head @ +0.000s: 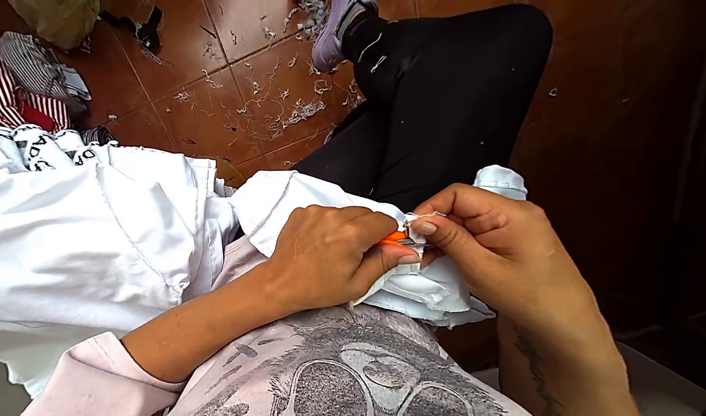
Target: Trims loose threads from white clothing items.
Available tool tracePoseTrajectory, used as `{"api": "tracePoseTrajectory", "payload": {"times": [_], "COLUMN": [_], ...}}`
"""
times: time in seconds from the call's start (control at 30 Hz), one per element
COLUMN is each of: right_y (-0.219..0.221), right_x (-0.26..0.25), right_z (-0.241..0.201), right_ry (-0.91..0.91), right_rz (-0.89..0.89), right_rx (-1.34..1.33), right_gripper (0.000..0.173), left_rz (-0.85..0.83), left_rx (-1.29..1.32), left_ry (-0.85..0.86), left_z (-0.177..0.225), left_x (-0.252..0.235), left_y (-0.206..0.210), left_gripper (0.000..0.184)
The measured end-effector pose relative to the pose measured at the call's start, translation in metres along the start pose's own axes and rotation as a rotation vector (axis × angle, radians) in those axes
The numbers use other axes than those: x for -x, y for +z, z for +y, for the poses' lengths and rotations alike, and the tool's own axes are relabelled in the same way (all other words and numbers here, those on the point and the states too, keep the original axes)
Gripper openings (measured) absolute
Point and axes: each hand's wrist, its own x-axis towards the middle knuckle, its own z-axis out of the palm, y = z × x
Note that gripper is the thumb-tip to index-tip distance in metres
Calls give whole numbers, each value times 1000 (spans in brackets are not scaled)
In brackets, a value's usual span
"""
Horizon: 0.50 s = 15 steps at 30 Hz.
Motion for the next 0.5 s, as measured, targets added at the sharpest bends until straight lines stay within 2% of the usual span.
{"api": "tracePoseTrajectory", "payload": {"times": [0.13,0.27,0.4,0.47,0.5], "right_y": [0,1,-1,-5,-11], "right_x": [-2,-3,-10,-12,-13], "right_z": [0,-1,5,12,18], "right_ry": [4,20,40,7,-16], "right_rz": [2,1,-26,112,266], "right_rx": [-15,-36,-198,-297,-326], "right_gripper": [11,10,11,11,10], "left_rz": [27,3,39,6,-44], "left_rx": [17,-71,-47,95,160], "left_ry": [33,74,133,80,45], "left_z": [-5,0,-5,-10,-12], "left_x": [0,0,-3,-2,-2], "left_y": [5,4,4,5,4], "left_gripper": [34,37,37,37,39]}}
